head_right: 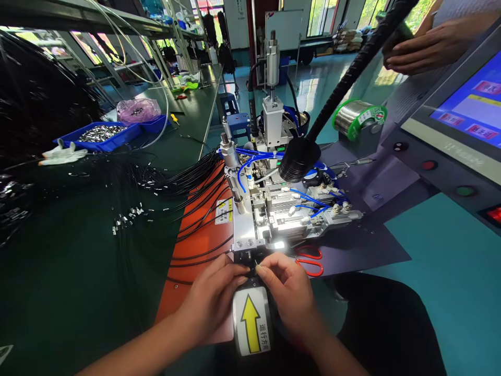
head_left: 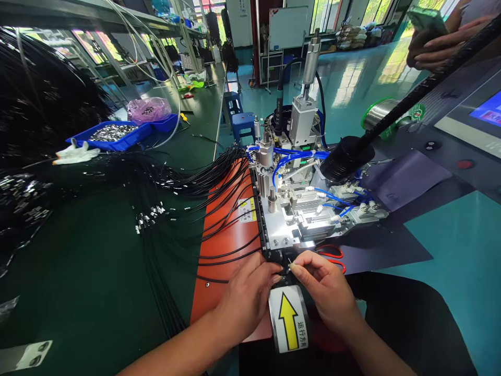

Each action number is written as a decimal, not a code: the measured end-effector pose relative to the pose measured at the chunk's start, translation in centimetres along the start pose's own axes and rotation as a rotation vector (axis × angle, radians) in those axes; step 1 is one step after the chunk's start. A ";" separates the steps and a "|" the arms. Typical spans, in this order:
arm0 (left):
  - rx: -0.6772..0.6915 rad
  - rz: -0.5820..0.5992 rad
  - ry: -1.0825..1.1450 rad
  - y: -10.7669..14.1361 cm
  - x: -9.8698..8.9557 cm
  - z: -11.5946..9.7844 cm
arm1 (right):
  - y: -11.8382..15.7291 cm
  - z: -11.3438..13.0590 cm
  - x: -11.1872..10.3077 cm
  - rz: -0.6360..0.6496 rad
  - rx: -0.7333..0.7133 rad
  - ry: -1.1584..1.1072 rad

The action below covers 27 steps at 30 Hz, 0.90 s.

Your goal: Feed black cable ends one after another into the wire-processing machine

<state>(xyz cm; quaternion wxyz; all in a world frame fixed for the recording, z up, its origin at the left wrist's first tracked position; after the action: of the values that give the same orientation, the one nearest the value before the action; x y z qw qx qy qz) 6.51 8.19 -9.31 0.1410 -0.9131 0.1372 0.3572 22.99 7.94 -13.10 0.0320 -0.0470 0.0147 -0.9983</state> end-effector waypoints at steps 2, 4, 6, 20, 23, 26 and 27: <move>0.038 0.012 -0.009 0.0 0.0 -0.3 | 0.1 -0.1 0.2 -0.035 -0.002 -0.020; 0.078 0.016 -0.033 0.0 0.0 -0.6 | 0.2 -0.1 0.3 -0.057 -0.002 -0.003; 0.097 0.010 -0.060 0.0 -0.1 -0.7 | 0.2 -0.1 0.1 -0.055 0.004 0.027; 0.065 0.003 -0.101 0.1 0.2 -0.7 | 0.1 0.9 -2.0 0.168 0.115 0.187; 0.061 0.003 -0.104 0.1 0.2 -0.7 | -0.2 1.6 -1.5 0.181 0.074 0.248; 0.063 -0.018 -0.129 0.1 0.1 -0.7 | -0.4 2.0 -1.3 0.171 0.017 0.321; 0.063 -0.023 -0.137 0.2 0.1 -0.6 | -0.4 2.0 -1.3 0.160 0.001 0.344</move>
<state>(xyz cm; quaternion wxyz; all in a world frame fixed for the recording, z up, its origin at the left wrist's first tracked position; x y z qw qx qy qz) 6.90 7.79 -8.97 0.1830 -0.8831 0.1279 0.4128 24.47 8.37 -11.25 0.1082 0.1258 0.0234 -0.9859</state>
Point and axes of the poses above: each hand's wrist, its own y-axis away from the middle knuckle, its own x-axis out of the palm, z = x × y, the point moved 5 cm from there along -y, towards the middle knuckle, and after that the axes turned 11 degrees about -x, right-handed, at the moved point
